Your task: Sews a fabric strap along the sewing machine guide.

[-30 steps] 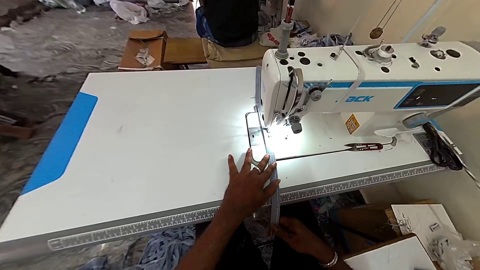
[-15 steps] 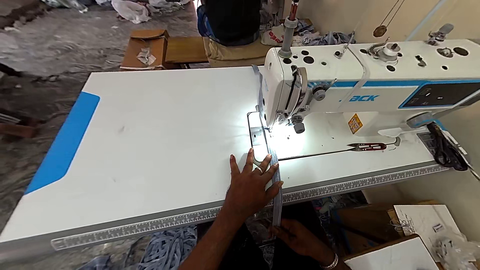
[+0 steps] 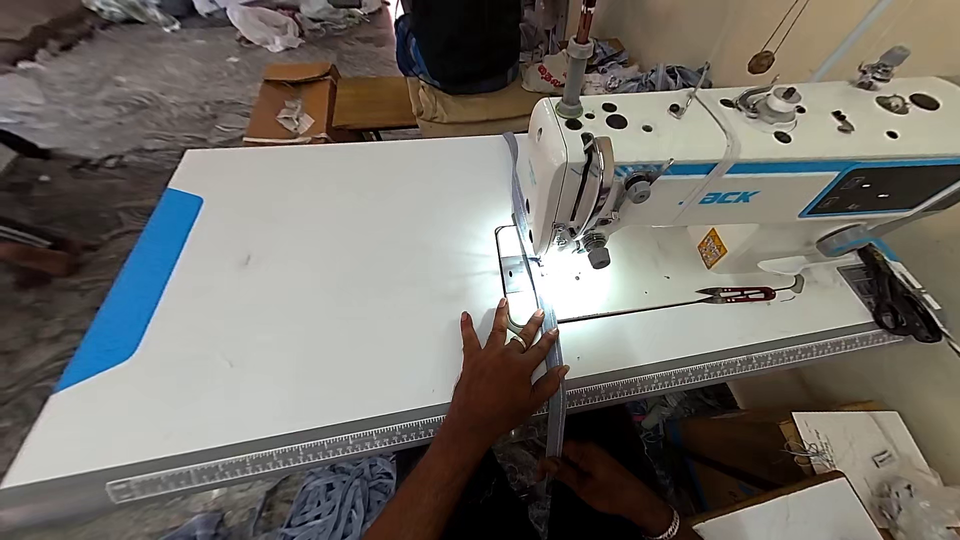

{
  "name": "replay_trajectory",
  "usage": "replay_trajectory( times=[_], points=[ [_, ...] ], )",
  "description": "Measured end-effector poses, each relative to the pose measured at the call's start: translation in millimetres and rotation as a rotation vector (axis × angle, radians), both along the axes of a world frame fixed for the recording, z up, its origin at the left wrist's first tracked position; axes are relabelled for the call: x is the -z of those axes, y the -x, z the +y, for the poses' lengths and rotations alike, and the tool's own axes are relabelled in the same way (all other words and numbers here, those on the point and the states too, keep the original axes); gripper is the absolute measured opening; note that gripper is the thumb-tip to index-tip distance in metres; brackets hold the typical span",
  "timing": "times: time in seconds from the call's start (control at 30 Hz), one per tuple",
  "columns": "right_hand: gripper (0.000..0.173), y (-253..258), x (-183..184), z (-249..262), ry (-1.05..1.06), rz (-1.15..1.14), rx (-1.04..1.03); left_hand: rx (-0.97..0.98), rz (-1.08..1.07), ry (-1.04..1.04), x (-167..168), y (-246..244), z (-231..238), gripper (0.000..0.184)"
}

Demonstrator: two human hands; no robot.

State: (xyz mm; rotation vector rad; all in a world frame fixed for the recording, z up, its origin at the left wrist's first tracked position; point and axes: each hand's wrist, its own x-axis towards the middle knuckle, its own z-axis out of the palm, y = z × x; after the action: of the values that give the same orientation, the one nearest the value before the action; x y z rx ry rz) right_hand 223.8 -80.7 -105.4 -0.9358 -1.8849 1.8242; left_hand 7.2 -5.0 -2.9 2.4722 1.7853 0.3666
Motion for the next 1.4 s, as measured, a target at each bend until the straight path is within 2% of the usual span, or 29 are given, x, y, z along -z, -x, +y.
replay_trajectory(
  times=[1.4],
  points=[
    [0.032, -0.4, 6.8, -0.6, -0.035, -0.031, -0.008, 0.002, 0.004, -0.001, -0.9, -0.6, -0.6, 0.061]
  ],
)
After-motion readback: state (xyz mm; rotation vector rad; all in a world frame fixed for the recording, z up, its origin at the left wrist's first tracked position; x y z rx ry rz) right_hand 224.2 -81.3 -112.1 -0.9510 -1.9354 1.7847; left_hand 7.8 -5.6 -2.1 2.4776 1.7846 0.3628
